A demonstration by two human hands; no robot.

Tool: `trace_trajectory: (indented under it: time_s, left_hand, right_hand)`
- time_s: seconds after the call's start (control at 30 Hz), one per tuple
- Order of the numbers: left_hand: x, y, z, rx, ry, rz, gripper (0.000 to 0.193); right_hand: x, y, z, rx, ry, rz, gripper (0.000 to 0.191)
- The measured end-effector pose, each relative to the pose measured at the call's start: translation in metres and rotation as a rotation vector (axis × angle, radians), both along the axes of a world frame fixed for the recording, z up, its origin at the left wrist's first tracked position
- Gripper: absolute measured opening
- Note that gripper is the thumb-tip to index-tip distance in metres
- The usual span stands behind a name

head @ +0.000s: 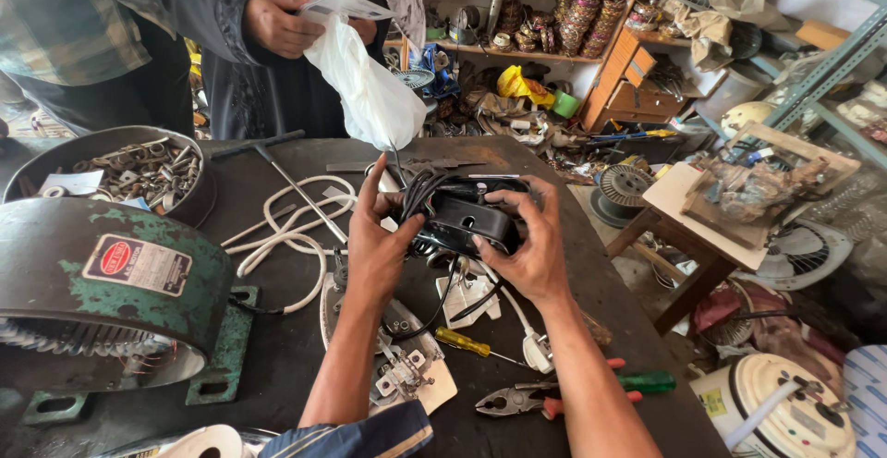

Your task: The person uses a screwdriver to remove screws from the back cover of a small black electronic device. They open the cover to reveal internal components, then close it and continue removing additional screws. The device remains on the workbench throughout.

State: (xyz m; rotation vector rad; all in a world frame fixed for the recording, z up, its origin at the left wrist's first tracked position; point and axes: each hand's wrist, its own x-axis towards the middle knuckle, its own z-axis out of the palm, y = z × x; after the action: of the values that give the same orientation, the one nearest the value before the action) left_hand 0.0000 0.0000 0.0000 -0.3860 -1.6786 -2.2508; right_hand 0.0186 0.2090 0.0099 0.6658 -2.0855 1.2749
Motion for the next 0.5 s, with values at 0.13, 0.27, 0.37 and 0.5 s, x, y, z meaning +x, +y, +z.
trace_trajectory:
  time_s: [0.13,0.27,0.37,0.5]
  left_hand:
    - [0.000,-0.004,-0.008,0.099,-0.059,-0.021,0.084]
    - [-0.004,-0.009,-0.014,0.256,-0.029,-0.044,0.082]
    - [-0.006,-0.010,-0.024,0.303,-0.038,-0.026,0.078]
    - [-0.014,-0.016,-0.034,0.435,-0.072,0.025,0.070]
  right_hand:
    - [-0.006,0.013,-0.014,0.042,-0.040,-0.091,0.056]
    - [-0.010,0.034,-0.023,-0.068,-0.099,-0.020,0.062]
    - [-0.011,0.048,-0.031,-0.148,-0.119,0.008,0.060]
    - [-0.011,0.058,-0.036,-0.296,-0.045,0.101,0.053]
